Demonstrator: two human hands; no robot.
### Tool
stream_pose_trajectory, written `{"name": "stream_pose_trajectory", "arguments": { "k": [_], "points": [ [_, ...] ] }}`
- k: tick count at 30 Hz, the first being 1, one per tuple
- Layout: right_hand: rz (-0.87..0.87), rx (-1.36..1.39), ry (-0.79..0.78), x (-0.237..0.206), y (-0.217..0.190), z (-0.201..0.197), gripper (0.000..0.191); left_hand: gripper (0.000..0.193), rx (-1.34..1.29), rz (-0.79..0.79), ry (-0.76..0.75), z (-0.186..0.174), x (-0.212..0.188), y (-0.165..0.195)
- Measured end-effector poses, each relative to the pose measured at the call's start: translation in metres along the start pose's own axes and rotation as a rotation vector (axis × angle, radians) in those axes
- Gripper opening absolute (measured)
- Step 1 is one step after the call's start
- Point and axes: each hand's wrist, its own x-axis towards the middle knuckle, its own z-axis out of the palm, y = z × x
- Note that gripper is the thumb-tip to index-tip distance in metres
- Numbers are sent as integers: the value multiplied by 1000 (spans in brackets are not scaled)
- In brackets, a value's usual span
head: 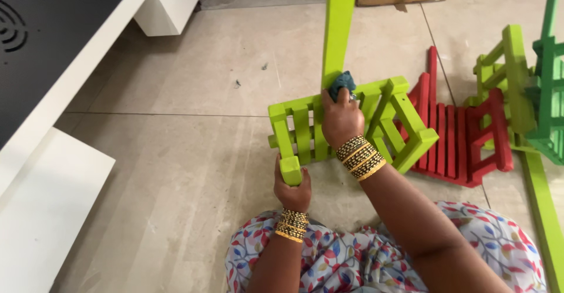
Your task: The person sits on the floor and wipes small painted wooden chairs with a cloth, working over the red chair first and then the lime green chair, turning each chair to reach its slats, sides and underside.
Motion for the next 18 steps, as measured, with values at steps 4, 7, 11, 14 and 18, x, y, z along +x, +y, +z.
{"name": "stream_pose_trajectory", "arguments": {
  "k": [4,7,11,14,18],
  "points": [
    [-109,182,-25,-32,20,-14,57,73,-7,-86,-11,0,0,-2],
    [-97,432,-243,-42,34,-32,64,74,25,-9,0,0,2,-4],
    [-131,750,18,-39,25,-43,72,74,-19,-76,-4,-1,1,-7],
    [-162,597,210,-36,-3,-24,65,73,-30,-95,-3,-4,-2,-7],
    [-235,365,153,-49,-34,31,63,75,58,-37,-11,-6,-3,-4]
  ]
}}
